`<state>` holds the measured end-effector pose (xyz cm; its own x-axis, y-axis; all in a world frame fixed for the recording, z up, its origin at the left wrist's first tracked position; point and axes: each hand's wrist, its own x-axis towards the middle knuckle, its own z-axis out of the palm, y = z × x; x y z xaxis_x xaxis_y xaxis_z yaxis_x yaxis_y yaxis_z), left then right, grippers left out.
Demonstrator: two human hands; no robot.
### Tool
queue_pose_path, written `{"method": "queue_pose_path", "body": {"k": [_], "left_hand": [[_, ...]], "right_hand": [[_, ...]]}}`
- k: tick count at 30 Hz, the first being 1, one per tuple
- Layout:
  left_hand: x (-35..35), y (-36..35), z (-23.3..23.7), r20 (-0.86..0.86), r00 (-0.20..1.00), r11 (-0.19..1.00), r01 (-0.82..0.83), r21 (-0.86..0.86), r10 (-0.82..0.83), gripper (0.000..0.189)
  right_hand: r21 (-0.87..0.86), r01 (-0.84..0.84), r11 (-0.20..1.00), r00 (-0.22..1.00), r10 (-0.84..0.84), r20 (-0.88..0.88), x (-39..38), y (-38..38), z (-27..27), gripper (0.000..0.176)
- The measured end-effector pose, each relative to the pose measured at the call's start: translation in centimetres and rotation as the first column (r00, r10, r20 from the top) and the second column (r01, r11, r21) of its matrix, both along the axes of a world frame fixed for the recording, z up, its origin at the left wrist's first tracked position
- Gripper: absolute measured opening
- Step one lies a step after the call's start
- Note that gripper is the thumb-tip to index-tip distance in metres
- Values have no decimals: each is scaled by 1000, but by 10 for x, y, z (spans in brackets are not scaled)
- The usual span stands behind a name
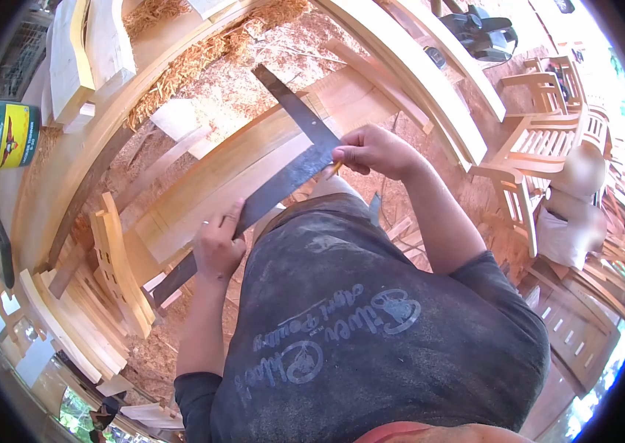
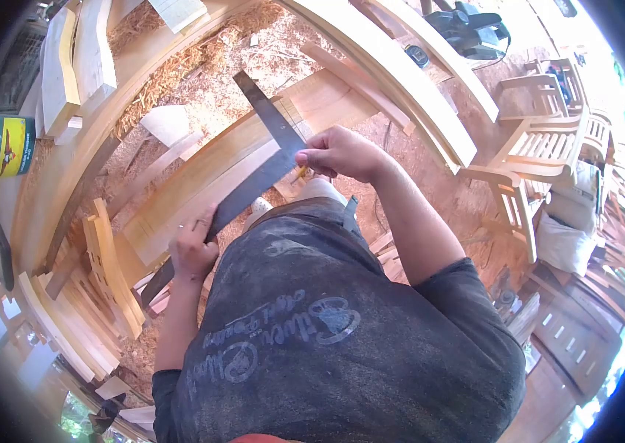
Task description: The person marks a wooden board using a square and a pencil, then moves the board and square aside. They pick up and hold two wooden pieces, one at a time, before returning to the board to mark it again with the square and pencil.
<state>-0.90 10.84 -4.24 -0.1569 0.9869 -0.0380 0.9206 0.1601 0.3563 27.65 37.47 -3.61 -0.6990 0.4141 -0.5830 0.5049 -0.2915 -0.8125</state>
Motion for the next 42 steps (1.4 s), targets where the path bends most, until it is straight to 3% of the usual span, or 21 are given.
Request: {"method": "queue_pose_path", "body": {"k": [5, 7, 10, 13, 18, 20, 26, 30, 33, 35, 37, 38, 40, 42], "left_hand": [[-21, 1, 19, 131, 986, 990, -112, 88, 100, 61], [-27, -5, 35, 117, 987, 986, -125, 111, 112, 41], [-33, -30, 57, 83, 976, 973, -208, 104, 200, 30], [-37, -67, 71, 30, 966, 944, -259, 206, 258, 27], [-10, -120, 122, 63, 832, 819, -554, 149, 552, 25], [6, -149, 134, 58, 716, 709, -698, 101, 696, 28], [73, -191, 128, 319, 338, 234, -917, 323, 885, 36], [114, -190, 135, 423, 119, -91, -891, 445, 898, 40], [133, -189, 141, 418, 36, -228, -794, 564, 908, 41], [133, -174, 141, 596, 121, -387, -655, 649, 794, 47], [129, -153, 152, 692, 266, -498, -530, 686, 671, 51], [128, -151, 156, 765, 288, -557, -546, 626, 577, 53], [127, -146, 160, 863, 319, -624, -597, 504, 392, 51], [127, -125, 159, 861, 332, -630, -588, 508, 385, 51]], "right_hand": [[40, 47, 998, 987, -40, -155, -12, 23, 32, 33], [86, 70, 994, 982, -54, -181, -6, 36, 37, 27], [155, 89, 984, 981, -60, -185, 3, 54, 43, 24], [170, 81, 982, 974, -41, -223, 5, 70, 38, 25], [221, -60, 973, 959, 118, -259, -20, 98, 45, 24], [251, -103, 963, 950, 170, -261, -38, 107, 51, 20], [292, -279, 915, 894, 358, -268, -84, 122, 59, 16], [289, -423, 859, 834, 494, -245, -108, 116, 56, 18], [319, -559, 765, 730, 637, -249, -130, 104, 43, 16], [360, -605, 710, 644, 703, -303, -142, 76, 38, 16], [544, -647, 534, 507, 834, -217, -150, 44, 57, 18], [596, -665, 451, 410, 887, -214, -153, 33, 60, 20], [639, -644, 420, 342, 906, -251, -152, 7, 67, 30], [675, -616, 405, 317, 913, -258, -146, -13, 74, 43]]}}
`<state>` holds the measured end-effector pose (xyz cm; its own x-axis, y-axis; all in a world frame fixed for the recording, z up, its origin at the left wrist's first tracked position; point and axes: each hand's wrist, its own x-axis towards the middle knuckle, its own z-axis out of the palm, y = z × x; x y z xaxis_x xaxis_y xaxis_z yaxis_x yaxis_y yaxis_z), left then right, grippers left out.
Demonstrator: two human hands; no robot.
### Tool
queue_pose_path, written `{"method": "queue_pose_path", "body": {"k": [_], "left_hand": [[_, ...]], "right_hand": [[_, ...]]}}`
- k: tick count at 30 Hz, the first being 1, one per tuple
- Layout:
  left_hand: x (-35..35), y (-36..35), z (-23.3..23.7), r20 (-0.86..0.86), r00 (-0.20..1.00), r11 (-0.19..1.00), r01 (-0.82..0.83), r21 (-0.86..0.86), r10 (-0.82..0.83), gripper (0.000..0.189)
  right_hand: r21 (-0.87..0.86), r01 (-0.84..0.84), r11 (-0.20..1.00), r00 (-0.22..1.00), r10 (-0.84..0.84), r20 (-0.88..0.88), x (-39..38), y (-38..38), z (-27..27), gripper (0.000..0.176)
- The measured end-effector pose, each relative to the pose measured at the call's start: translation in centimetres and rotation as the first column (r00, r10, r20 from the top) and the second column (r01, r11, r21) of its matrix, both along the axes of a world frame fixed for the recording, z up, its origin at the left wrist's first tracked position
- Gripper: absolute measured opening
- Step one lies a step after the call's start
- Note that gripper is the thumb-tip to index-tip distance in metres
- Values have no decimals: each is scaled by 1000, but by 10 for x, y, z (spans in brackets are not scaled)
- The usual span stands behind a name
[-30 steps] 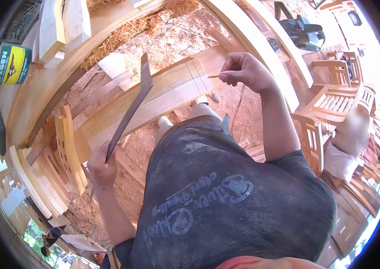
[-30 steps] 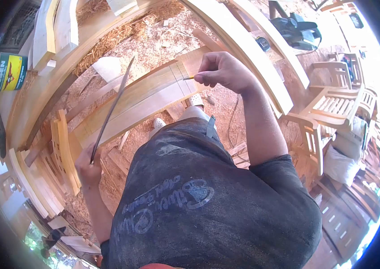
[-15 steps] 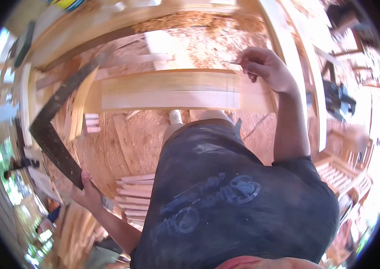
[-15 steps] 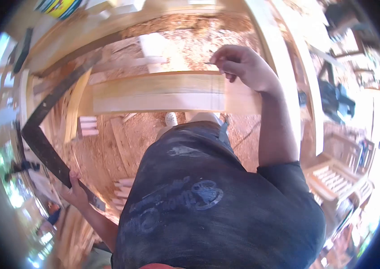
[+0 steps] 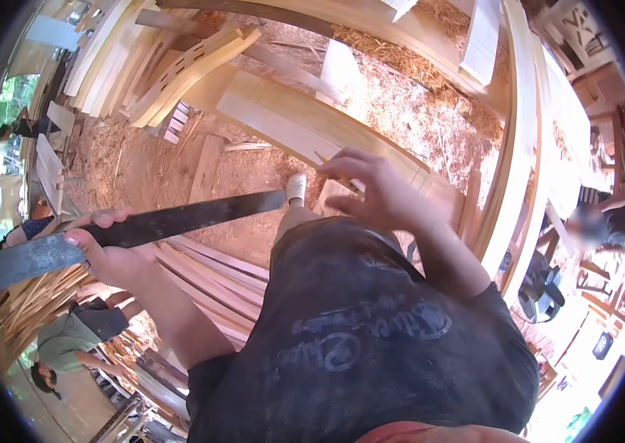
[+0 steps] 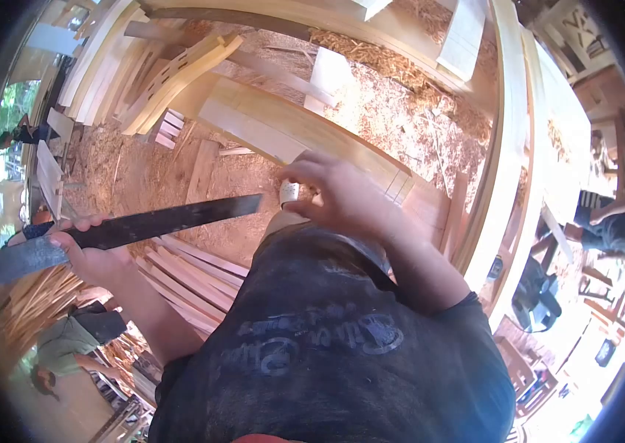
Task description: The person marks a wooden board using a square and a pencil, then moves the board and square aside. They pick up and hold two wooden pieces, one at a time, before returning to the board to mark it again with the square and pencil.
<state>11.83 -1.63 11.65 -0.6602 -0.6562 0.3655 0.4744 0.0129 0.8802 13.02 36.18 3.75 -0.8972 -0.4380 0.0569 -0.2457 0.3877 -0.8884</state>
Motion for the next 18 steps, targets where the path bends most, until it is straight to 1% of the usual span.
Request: {"method": "queue_pose_path", "body": {"k": [1, 2, 5, 6, 9, 12, 15, 16, 18], "left_hand": [[-1, 7, 0, -6, 1000, 1000, 7, 2, -7, 51], [2, 7, -6, 38, 998, 988, 52, 143, -58, 49], [8, 39, -23, 79, 983, 931, 127, 343, -163, 40], [8, 46, -32, 111, 965, 877, 164, 452, -237, 38], [-1, 76, -60, 138, 914, 762, 227, 606, -383, 38], [-17, 85, -83, 214, 858, 754, 260, 603, -466, 45], [-31, 76, -100, 305, 801, 734, 229, 640, -516, 48], [-34, 65, -112, 319, 785, 728, 230, 646, -531, 50], [-38, 59, -120, 400, 764, 736, 141, 662, -506, 49]], "right_hand": [[5, 16, 1000, 1000, -15, -5, 4, -6, 5, 51], [42, -16, 999, 1000, 16, 7, 6, -8, 4, 62], [47, -20, 999, 1000, 19, 23, 20, -14, -6, 69], [80, -43, 996, 998, 40, 42, 24, -14, -4, 68], [74, -17, 997, 972, -1, 233, 31, -14, -11, 61], [112, 71, 991, 967, -96, 236, 40, -11, -17, 55], [107, 153, 982, 965, -172, 197, 52, -7, -30, 52], [136, 171, 976, 957, -197, 211, 55, -4, -33, 52], [188, 217, 958, 936, -259, 238, 60, -1, -38, 52]]}}
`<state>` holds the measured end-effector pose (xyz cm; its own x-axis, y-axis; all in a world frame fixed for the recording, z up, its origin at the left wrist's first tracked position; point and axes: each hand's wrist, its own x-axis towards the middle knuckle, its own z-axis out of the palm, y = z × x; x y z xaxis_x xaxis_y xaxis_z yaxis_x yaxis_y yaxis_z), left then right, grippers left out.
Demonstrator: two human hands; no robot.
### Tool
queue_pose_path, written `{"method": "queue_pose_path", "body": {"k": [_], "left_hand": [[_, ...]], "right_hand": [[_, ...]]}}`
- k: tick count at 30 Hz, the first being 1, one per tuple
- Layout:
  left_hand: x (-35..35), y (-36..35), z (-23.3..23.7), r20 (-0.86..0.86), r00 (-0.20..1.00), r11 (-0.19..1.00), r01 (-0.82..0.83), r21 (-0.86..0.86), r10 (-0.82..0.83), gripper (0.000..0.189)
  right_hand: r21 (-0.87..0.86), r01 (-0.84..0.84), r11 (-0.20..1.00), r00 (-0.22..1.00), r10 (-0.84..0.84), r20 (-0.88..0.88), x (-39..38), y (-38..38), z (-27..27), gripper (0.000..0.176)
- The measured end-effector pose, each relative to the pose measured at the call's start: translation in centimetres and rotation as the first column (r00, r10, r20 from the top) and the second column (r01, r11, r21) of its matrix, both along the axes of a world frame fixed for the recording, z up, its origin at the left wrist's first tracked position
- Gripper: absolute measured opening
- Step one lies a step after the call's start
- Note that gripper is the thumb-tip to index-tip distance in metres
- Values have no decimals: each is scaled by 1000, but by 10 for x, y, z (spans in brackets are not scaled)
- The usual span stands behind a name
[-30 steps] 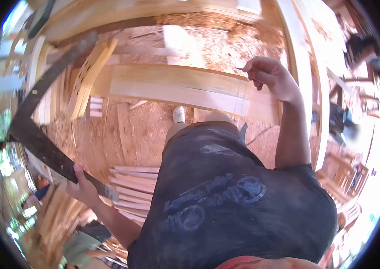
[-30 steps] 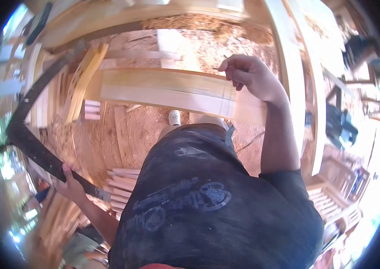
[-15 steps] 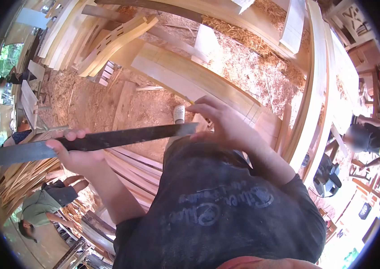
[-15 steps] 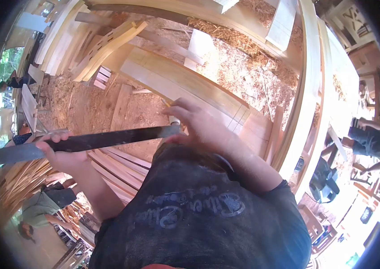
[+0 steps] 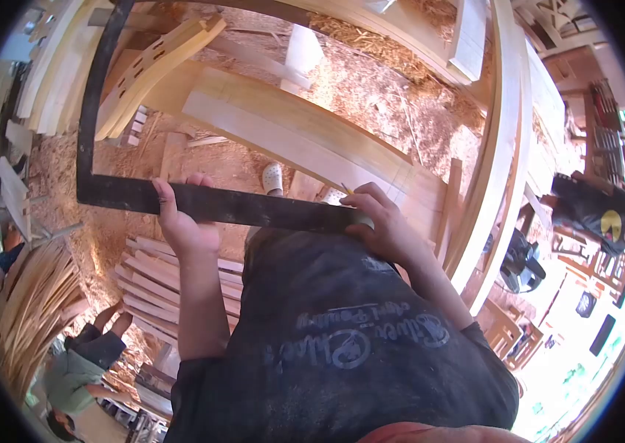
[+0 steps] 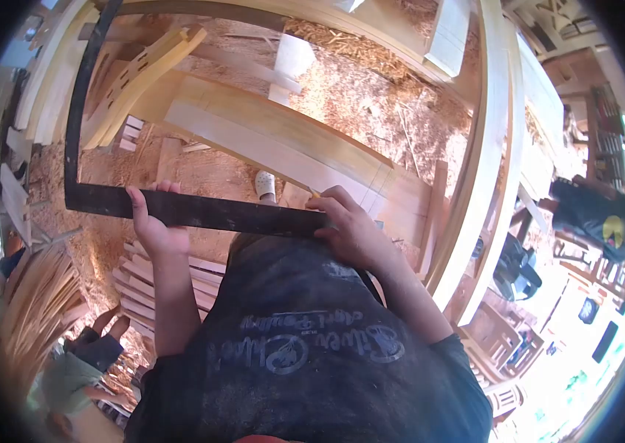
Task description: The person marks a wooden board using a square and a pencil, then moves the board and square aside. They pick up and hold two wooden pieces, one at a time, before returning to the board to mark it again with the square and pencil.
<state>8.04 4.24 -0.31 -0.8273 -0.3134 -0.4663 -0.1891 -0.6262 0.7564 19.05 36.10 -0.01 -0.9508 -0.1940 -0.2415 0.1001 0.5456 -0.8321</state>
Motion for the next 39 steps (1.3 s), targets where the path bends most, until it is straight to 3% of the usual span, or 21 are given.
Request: {"method": "queue_pose_path", "body": {"k": [4, 10, 13, 14, 26, 29, 33, 39], "left_hand": [[-2, -12, -23, 28, 999, 993, 45, -106, -43, 39], [-1, -18, -54, 108, 965, 958, 253, -131, -240, 31], [9, -4, -50, 165, 928, 935, 348, -63, -334, 33], [10, 3, -49, 187, 951, 966, 257, -38, -246, 28], [7, -6, -72, 393, 872, 956, 277, 95, -292, 26], [3, -2, -82, 391, 880, 963, 252, 95, -269, 36], [-4, 7, -94, 373, 856, 934, 322, 157, -358, 27], [-10, 29, -124, 383, 828, 912, 365, 188, -411, 32]], "right_hand": [[108, 90, 990, 989, -101, 110, 10, 5, 2, 50], [242, 160, 957, 969, -198, 145, 41, 25, -15, 49], [286, 195, 938, 953, -250, 171, 52, 30, -14, 51], [284, 212, 935, 943, -272, 190, 54, 31, -14, 53], [267, 261, 927, 921, -322, 218, 51, 32, -9, 55], [295, 235, 926, 931, -302, 206, 53, 33, -9, 55], [313, 211, 926, 946, -274, 175, 61, 36, -17, 56], [339, 170, 925, 950, -245, 192, 80, 38, -37, 82]]}}
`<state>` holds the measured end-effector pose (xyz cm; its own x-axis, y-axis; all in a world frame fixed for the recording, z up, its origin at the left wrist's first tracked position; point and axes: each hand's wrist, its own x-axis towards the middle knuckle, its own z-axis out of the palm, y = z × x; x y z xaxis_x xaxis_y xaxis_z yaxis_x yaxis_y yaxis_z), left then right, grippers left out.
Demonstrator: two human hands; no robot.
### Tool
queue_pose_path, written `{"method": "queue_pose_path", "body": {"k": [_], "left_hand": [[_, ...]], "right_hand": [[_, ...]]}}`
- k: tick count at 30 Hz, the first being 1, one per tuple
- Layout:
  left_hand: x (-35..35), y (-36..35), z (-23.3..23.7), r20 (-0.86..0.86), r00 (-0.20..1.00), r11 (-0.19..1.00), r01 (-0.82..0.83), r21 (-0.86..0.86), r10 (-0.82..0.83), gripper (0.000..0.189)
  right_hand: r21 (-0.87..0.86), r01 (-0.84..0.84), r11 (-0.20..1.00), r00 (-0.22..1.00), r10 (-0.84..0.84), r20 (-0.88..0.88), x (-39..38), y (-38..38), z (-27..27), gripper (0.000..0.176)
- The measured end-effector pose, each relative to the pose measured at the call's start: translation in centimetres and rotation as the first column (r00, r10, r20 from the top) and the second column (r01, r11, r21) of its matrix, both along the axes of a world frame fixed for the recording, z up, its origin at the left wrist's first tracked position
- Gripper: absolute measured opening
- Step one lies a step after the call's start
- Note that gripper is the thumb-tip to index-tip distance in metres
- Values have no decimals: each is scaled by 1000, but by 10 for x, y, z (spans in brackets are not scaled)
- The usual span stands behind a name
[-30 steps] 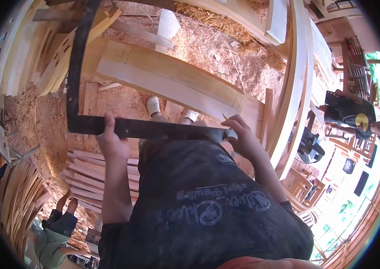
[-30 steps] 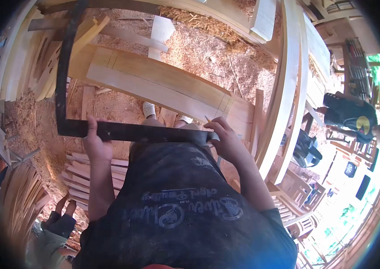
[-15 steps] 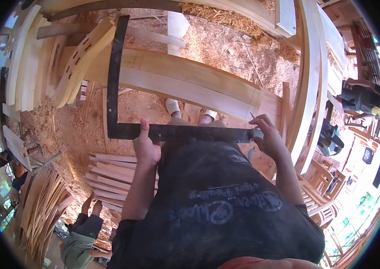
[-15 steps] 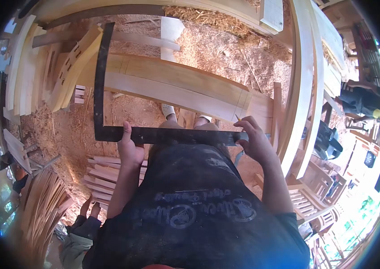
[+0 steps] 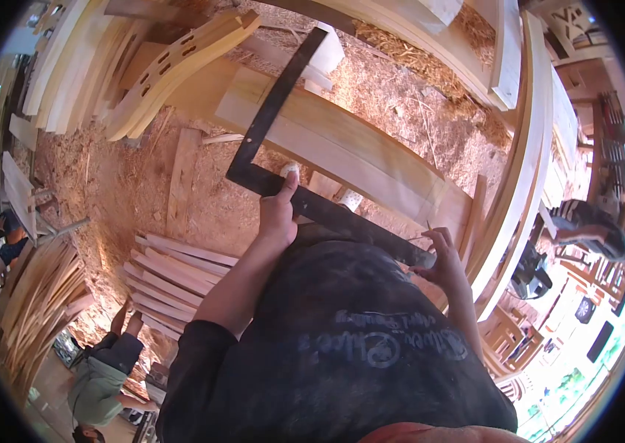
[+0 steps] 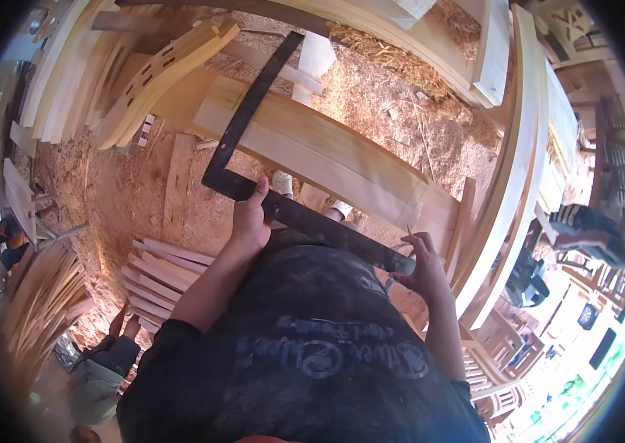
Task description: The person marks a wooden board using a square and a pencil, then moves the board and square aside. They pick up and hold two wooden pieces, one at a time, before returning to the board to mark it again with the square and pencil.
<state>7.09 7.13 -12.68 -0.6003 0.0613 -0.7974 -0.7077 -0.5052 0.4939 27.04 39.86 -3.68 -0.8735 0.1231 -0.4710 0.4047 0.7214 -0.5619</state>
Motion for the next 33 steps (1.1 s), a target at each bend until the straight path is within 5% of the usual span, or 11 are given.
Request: {"method": "queue_pose_path", "body": {"k": [12, 15, 25, 33], "left_hand": [[-15, 27, -34, -14, 996, 995, 84, 56, -83, 42], [-24, 28, -4, 88, 982, 985, 163, 58, -167, 49], [-27, 36, -18, 6, 998, 993, 64, 101, -65, 64], [-29, 35, -25, -22, 999, 992, 47, 120, -45, 57]], "right_hand": [[190, 109, 976, 986, -82, -146, 19, 2, -39, 85], [214, 127, 969, 981, -90, -174, 21, 1, -42, 89], [268, 170, 948, 971, -116, -208, 16, 2, -49, 99], [308, 160, 938, 979, -111, -171, 10, 3, -46, 99]]}}
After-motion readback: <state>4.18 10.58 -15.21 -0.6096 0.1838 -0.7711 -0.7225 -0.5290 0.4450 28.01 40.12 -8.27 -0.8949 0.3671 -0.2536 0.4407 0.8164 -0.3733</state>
